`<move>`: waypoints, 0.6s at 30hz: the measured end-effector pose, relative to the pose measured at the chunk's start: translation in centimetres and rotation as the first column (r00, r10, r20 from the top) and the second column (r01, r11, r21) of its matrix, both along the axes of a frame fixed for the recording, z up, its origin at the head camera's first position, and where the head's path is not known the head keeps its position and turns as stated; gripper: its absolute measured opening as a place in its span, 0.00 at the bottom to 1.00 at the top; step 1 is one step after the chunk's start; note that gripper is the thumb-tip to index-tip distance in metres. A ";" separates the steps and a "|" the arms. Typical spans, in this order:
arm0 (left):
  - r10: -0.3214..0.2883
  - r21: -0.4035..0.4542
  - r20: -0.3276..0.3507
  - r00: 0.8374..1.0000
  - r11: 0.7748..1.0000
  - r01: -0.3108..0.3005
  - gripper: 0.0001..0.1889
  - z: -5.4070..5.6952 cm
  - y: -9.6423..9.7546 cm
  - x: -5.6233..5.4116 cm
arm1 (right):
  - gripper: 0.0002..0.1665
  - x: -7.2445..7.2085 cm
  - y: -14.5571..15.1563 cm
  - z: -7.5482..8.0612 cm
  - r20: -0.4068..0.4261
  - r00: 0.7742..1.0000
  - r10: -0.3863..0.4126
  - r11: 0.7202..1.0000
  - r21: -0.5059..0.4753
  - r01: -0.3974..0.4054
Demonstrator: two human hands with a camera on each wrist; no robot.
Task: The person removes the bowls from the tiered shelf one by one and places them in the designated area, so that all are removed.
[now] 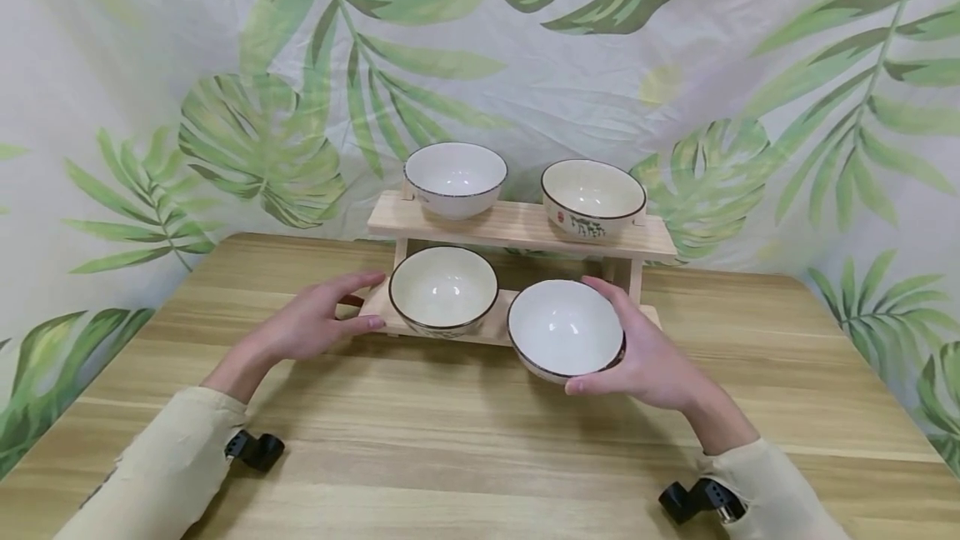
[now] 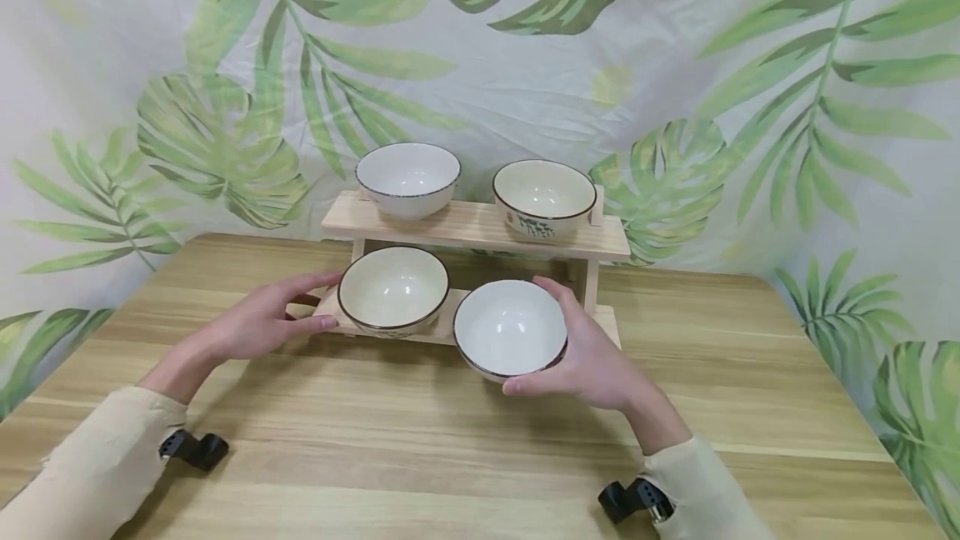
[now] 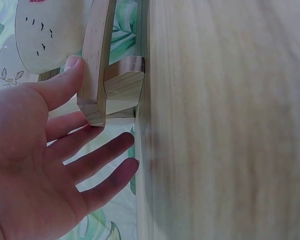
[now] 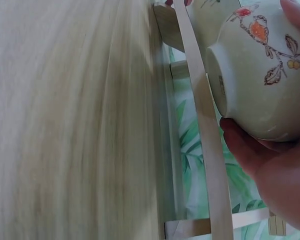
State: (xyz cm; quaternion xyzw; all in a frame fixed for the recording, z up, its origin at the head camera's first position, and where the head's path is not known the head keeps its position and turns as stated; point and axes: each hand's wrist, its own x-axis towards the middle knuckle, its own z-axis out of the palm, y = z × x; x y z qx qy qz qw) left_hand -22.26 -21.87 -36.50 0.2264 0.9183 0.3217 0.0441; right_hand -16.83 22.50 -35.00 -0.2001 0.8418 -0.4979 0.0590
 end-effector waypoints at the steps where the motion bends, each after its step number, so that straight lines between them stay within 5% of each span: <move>1: 0.001 -0.002 0.001 1.000 1.000 -0.001 0.38 0.0 0.0 0.0 | 0.73 0.1 -0.1 0.1 0.003 1.000 0.009 1.000 -0.007 -0.009; 18: -0.006 0.013 0.009 1.000 1.000 0.006 0.38 0.0 -0.1 0.0 | 0.73 1.3 -1.6 0.4 0.018 0.993 0.121 0.992 -0.024 -0.120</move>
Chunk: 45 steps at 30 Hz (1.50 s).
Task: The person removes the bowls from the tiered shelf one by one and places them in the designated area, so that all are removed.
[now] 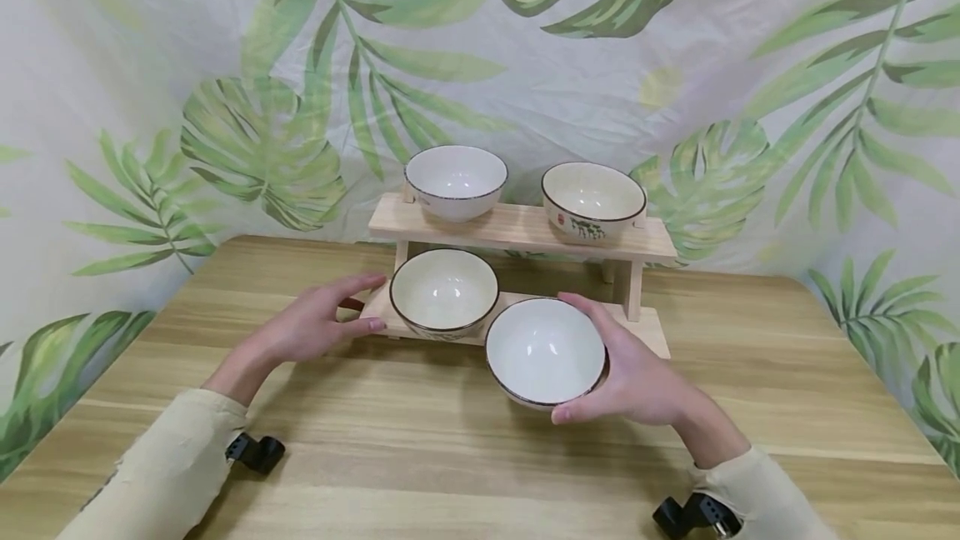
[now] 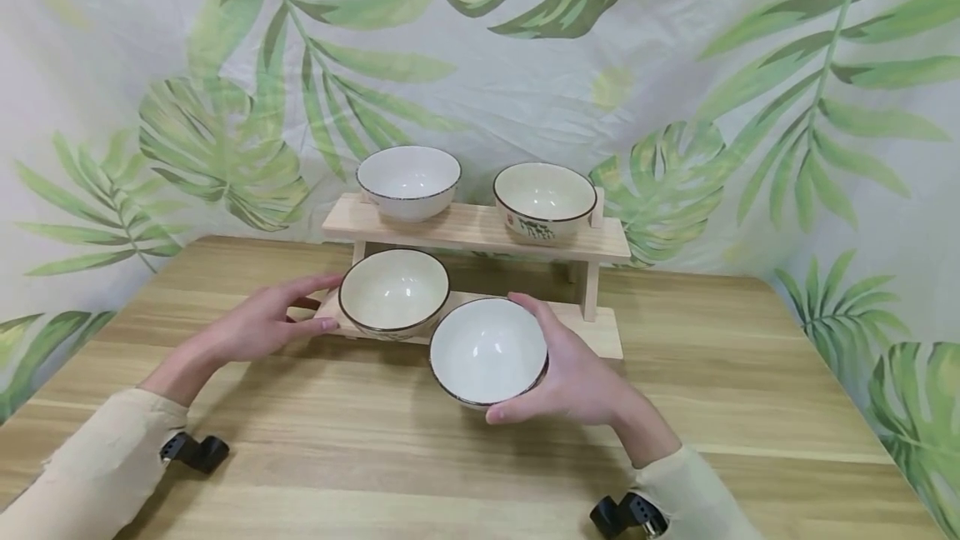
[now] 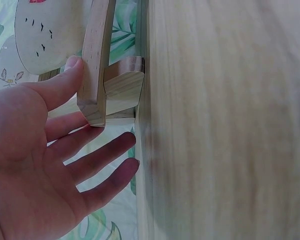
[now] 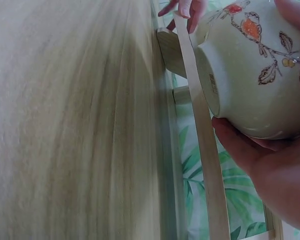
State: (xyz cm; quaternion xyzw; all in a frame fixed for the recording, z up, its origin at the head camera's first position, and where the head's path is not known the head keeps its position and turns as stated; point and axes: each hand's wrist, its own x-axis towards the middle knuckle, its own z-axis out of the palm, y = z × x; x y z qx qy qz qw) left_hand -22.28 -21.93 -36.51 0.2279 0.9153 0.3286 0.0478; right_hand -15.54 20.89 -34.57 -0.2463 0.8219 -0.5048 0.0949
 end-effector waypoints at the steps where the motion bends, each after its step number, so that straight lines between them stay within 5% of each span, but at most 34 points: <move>1: 0.000 0.003 0.002 1.000 1.000 0.000 0.38 -0.1 0.0 0.0 | 0.73 0.1 0.0 0.0 -0.001 1.000 0.008 1.000 -0.001 -0.008; 24: 0.006 0.001 0.005 1.000 1.000 -0.006 0.37 0.2 -0.1 0.2 | 0.72 1.1 -2.8 -0.9 0.077 0.989 0.129 0.991 -0.027 -0.128; 45: 0.011 0.003 0.011 1.000 1.000 -0.011 0.38 -0.1 -0.1 0.0 | 0.73 2.3 -5.9 -1.3 0.173 0.980 0.098 0.995 -0.043 -0.092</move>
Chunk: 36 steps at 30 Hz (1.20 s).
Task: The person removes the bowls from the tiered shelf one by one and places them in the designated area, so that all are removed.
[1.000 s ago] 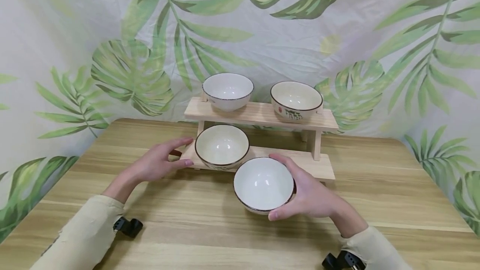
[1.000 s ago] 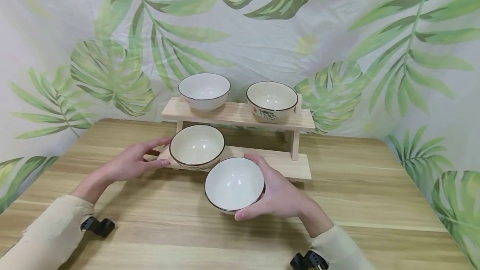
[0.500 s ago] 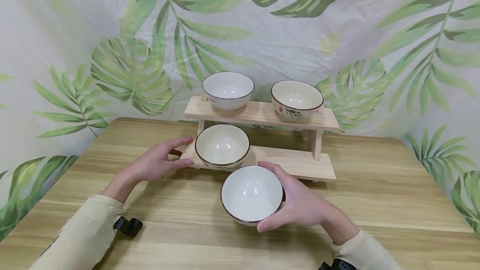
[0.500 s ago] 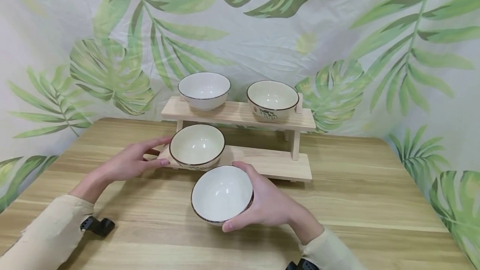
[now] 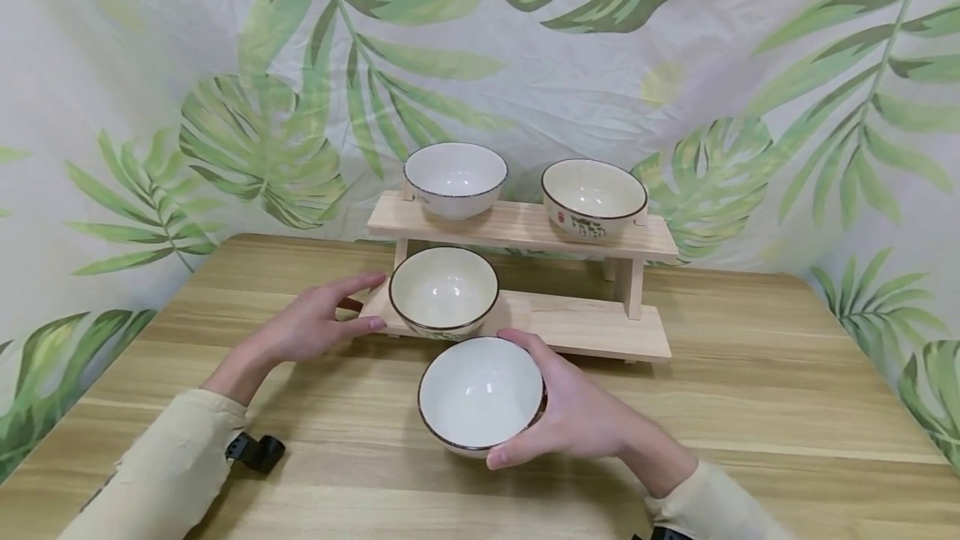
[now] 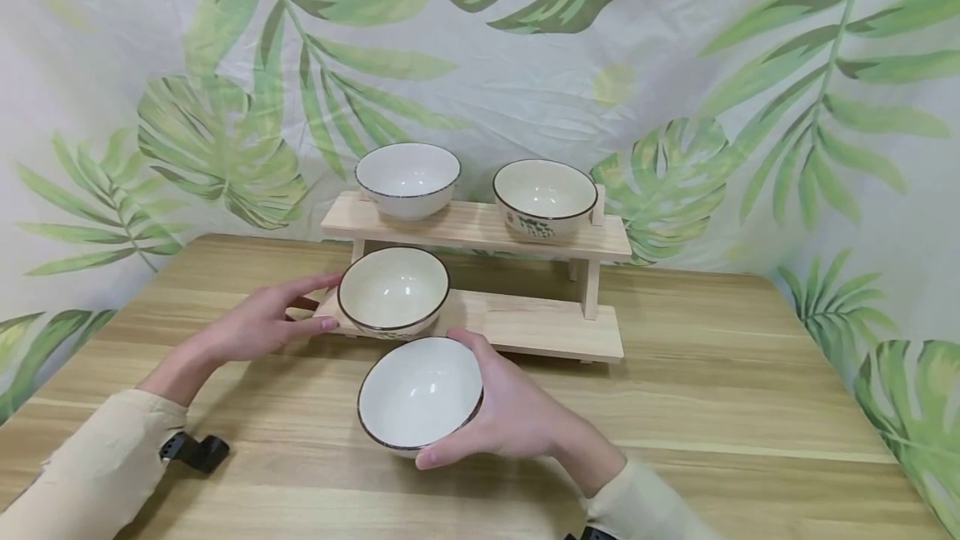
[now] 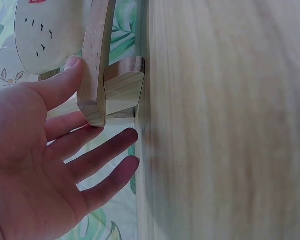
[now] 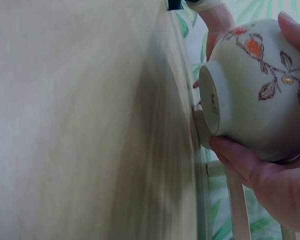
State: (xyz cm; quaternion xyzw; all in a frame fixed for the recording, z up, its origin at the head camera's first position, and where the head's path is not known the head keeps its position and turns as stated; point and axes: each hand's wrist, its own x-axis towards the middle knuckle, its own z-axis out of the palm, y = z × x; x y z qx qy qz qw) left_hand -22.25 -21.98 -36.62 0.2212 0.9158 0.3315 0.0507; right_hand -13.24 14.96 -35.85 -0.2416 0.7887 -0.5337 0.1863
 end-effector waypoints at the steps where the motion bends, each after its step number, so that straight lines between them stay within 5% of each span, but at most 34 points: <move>1: 0.000 0.000 0.000 1.000 1.000 0.000 0.38 0.0 0.0 0.0 | 0.73 0.1 -0.2 0.0 0.007 1.000 -0.006 1.000 -0.003 0.006; 19: -0.011 0.004 -0.008 1.000 1.000 0.011 0.38 0.1 0.0 0.0 | 0.74 1.0 -3.8 -0.2 0.099 0.995 -0.005 1.000 -0.022 0.008; 36: -0.006 -0.007 -0.010 1.000 1.000 0.006 0.38 0.1 0.2 0.1 | 0.74 0.9 -6.0 -0.9 0.055 0.998 0.009 1.000 0.029 -0.010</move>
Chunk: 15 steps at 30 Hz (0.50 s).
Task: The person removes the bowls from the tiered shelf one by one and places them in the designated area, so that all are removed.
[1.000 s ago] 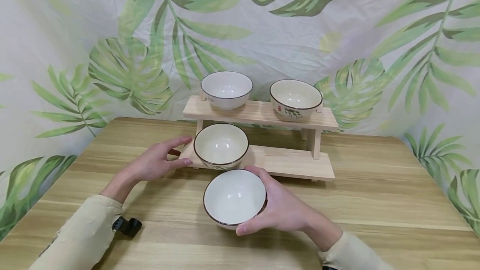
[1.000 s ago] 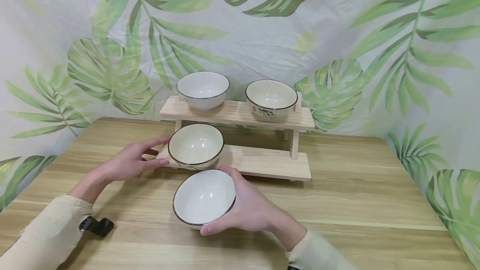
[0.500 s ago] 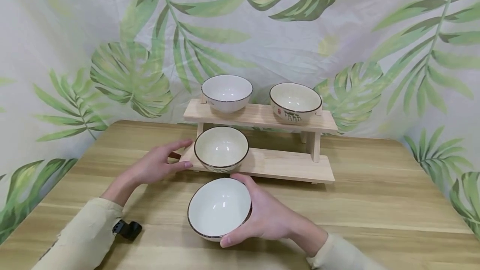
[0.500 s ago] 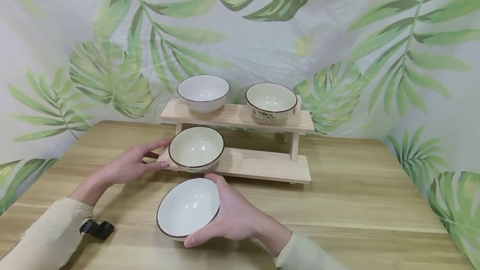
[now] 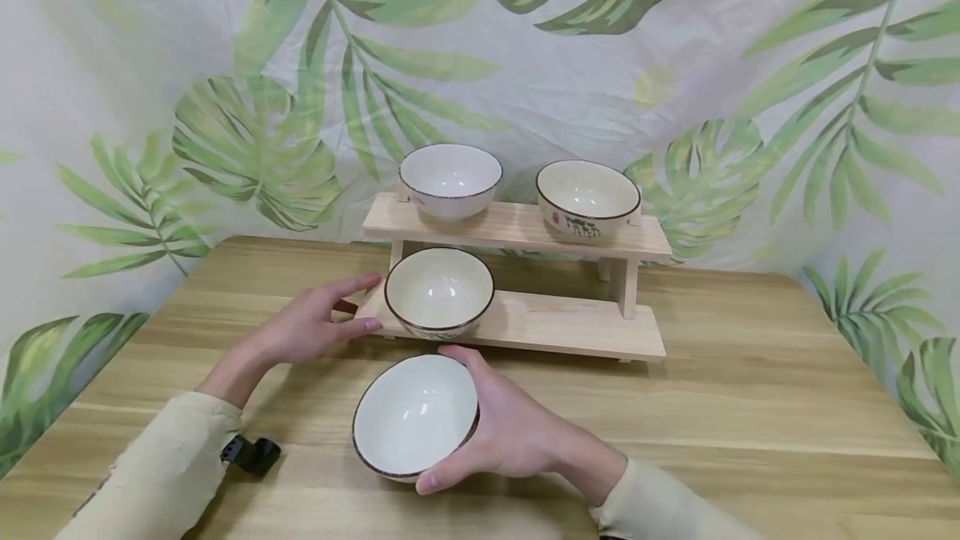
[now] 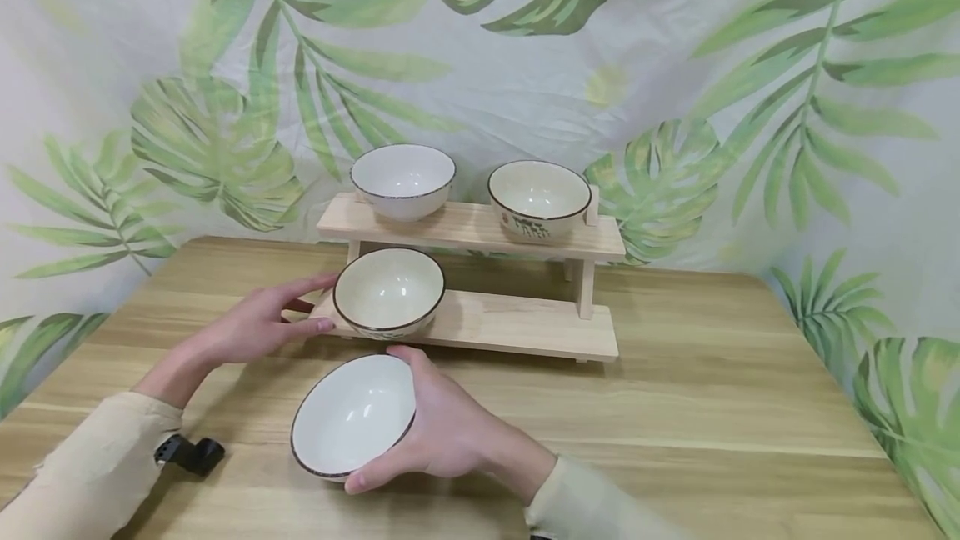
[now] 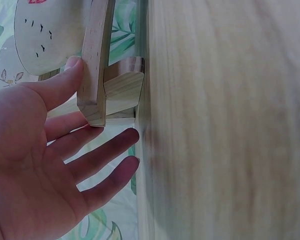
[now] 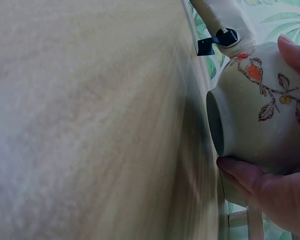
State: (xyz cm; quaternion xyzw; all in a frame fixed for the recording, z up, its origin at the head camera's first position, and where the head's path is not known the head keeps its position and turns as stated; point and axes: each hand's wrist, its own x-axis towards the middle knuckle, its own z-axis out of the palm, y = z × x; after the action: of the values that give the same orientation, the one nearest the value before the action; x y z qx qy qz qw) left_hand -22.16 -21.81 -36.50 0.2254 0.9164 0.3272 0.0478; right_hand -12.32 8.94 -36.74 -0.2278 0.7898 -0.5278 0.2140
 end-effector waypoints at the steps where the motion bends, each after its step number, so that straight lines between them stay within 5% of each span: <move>1: 0.004 -0.001 0.001 1.000 1.000 -0.004 0.38 0.0 0.0 0.0 | 0.74 -0.1 -0.1 0.0 -0.005 1.000 0.001 1.000 0.005 -0.001; 15: 0.006 0.000 0.013 1.000 1.000 -0.006 0.39 -0.2 0.0 -0.1 | 0.75 -0.2 -1.4 -0.4 0.014 1.000 0.009 1.000 0.002 -0.009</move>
State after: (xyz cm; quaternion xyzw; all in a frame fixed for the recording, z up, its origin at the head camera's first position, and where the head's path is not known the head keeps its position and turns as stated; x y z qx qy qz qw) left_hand -22.29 -21.84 -36.65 0.2204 0.9167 0.3291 0.0528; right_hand -12.54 7.52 -37.17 -0.2274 0.7879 -0.5275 0.2219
